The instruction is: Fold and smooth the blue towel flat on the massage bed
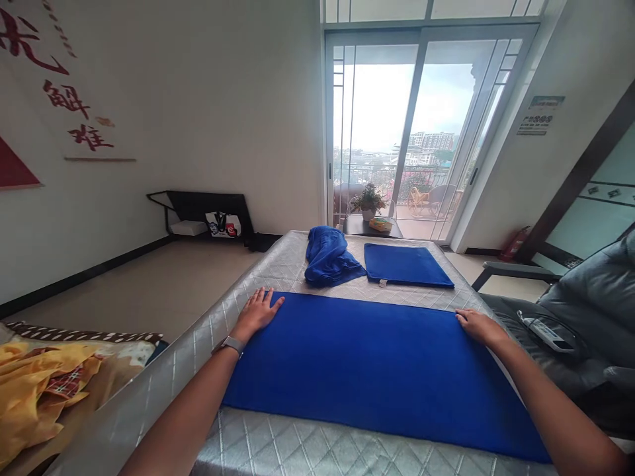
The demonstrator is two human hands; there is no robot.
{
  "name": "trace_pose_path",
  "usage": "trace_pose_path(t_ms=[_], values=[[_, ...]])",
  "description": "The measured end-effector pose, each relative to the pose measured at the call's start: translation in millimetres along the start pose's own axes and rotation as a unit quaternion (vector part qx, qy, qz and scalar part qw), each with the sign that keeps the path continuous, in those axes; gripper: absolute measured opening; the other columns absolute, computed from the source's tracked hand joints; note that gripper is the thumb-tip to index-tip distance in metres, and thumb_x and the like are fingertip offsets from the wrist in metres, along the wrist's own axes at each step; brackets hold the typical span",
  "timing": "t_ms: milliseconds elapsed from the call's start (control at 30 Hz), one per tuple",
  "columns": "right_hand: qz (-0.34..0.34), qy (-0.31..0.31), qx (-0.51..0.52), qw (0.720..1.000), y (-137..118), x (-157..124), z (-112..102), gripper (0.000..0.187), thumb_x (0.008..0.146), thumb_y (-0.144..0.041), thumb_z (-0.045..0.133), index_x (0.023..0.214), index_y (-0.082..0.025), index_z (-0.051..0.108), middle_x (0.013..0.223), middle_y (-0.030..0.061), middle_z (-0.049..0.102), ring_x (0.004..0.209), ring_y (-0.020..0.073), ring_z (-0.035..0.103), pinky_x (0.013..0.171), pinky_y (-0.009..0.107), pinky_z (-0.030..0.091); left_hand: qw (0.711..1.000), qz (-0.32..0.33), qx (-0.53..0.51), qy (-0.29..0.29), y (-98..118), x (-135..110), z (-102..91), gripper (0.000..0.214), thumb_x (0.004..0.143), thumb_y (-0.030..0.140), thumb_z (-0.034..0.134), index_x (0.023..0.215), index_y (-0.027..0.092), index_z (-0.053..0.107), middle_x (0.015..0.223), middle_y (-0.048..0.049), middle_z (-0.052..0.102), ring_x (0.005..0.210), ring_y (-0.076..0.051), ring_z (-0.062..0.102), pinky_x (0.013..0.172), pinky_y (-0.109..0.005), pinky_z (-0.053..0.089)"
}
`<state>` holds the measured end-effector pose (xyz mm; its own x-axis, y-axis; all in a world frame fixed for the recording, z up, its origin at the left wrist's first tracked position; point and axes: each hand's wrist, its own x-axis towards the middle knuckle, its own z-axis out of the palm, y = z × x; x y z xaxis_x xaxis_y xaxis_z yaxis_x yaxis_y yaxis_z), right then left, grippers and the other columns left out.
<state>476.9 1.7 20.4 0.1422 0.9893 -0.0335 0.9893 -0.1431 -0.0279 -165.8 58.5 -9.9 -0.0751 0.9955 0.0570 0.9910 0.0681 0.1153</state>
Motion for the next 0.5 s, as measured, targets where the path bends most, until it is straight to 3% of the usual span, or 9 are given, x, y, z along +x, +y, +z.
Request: trace_pose_path(t_ms=[200, 300, 400, 500], values=[[0.053, -0.007, -0.016, 0.998, 1, 16, -12, 0.041, 0.089, -0.031, 0.044, 0.116, -0.025, 0.074, 0.118, 0.0111, 0.072, 0.109, 0.0305, 0.066, 0.09, 0.041, 0.05, 0.999, 0.001, 0.022, -0.039, 1, 0, -12.8, 0.085, 0.097, 0.068, 0.018, 0.156, 0.007, 0.024, 0.161, -0.0234, 0.02, 0.149, -0.035, 0.02, 0.118, -0.048, 0.02], [0.068, -0.005, -0.021, 0.997, -1, 18, -13, 0.036, 0.089, -0.029, 0.048, 0.114, -0.028, 0.075, 0.118, 0.0103, 0.072, 0.107, 0.0293, 0.066, 0.089, 0.039, 0.05, 0.997, -0.041, 0.059, -0.015, 19, 0, -27.5, 0.085, 0.098, 0.066, 0.023, 0.153, 0.001, 0.031, 0.155, -0.0289, 0.031, 0.145, -0.04, 0.029, 0.116, -0.051, 0.023], [0.077, -0.006, -0.02, 0.997, -1, 20, -12, 0.032, 0.089, -0.028, 0.052, 0.111, -0.027, 0.075, 0.117, 0.0104, 0.072, 0.106, 0.029, 0.066, 0.088, 0.039, 0.05, 0.993, -0.001, 0.084, 0.082, 69, -7, -39.6, 0.072, 0.1, 0.055, 0.034, 0.148, 0.002, 0.04, 0.151, -0.0276, 0.041, 0.142, -0.04, 0.034, 0.113, -0.053, 0.027], [0.083, -0.006, -0.017, 0.996, -1, 20, -14, 0.028, 0.088, -0.029, 0.056, 0.107, -0.026, 0.076, 0.114, 0.0116, 0.072, 0.104, 0.0284, 0.067, 0.087, 0.037, 0.049, 0.981, 0.153, 0.046, 0.107, 153, -34, -46.4, 0.052, 0.098, 0.04, 0.047, 0.139, 0.009, 0.052, 0.145, -0.0208, 0.05, 0.137, -0.033, 0.044, 0.111, -0.044, 0.034]])
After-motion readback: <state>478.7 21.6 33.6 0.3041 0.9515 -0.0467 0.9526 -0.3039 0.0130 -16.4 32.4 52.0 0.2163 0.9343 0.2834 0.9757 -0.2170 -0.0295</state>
